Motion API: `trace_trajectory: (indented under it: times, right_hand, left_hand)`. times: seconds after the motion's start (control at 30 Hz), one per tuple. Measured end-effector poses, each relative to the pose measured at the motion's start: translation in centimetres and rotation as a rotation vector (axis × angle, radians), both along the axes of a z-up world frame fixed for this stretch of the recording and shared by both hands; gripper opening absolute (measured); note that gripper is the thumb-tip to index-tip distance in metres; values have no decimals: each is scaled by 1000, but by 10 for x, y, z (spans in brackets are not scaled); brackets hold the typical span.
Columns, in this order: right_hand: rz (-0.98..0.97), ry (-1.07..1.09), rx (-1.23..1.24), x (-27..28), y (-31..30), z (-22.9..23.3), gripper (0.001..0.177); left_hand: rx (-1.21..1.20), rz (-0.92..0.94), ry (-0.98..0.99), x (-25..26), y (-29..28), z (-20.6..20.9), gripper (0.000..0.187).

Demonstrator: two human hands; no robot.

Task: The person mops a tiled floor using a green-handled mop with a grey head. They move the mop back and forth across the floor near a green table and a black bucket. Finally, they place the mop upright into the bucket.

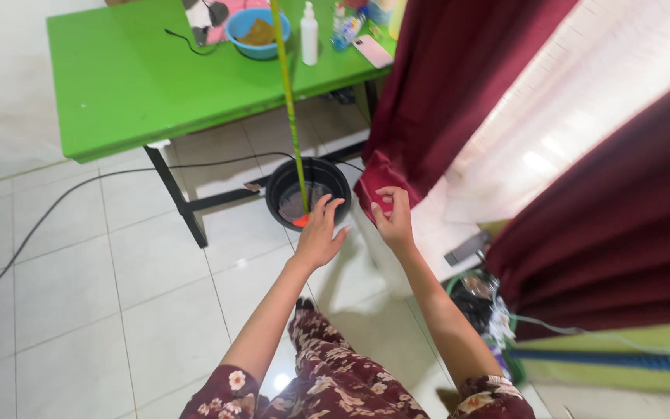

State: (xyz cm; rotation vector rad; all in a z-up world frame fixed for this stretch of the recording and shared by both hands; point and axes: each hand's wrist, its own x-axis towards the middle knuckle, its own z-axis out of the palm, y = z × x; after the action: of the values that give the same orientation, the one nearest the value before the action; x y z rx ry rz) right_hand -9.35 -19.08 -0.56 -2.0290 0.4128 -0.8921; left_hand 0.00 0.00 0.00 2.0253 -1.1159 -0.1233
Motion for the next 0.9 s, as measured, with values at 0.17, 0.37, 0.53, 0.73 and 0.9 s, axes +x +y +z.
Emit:
trace_trajectory:
  times: [0.17, 0.37, 0.53, 0.73, 0.9]
  right_hand:
    - [57, 53, 48, 118, -23, -21, 29]
    - [109, 49, 35, 252, -46, -18, 31]
    - [138, 71, 20, 341, -71, -5, 33]
    - [140, -1, -80, 433, -90, 0, 41]
    - [102, 86, 104, 510, -90, 20, 57]
  left_hand:
    - [126, 75, 69, 104, 10, 10, 67]
    - [139, 126, 99, 222, -5, 18, 67]
    - [71, 129, 147, 302, -31, 2, 67]
    - [80, 60, 179, 398, -60, -42, 69]
    - [114, -61, 208, 474, -97, -68, 73]
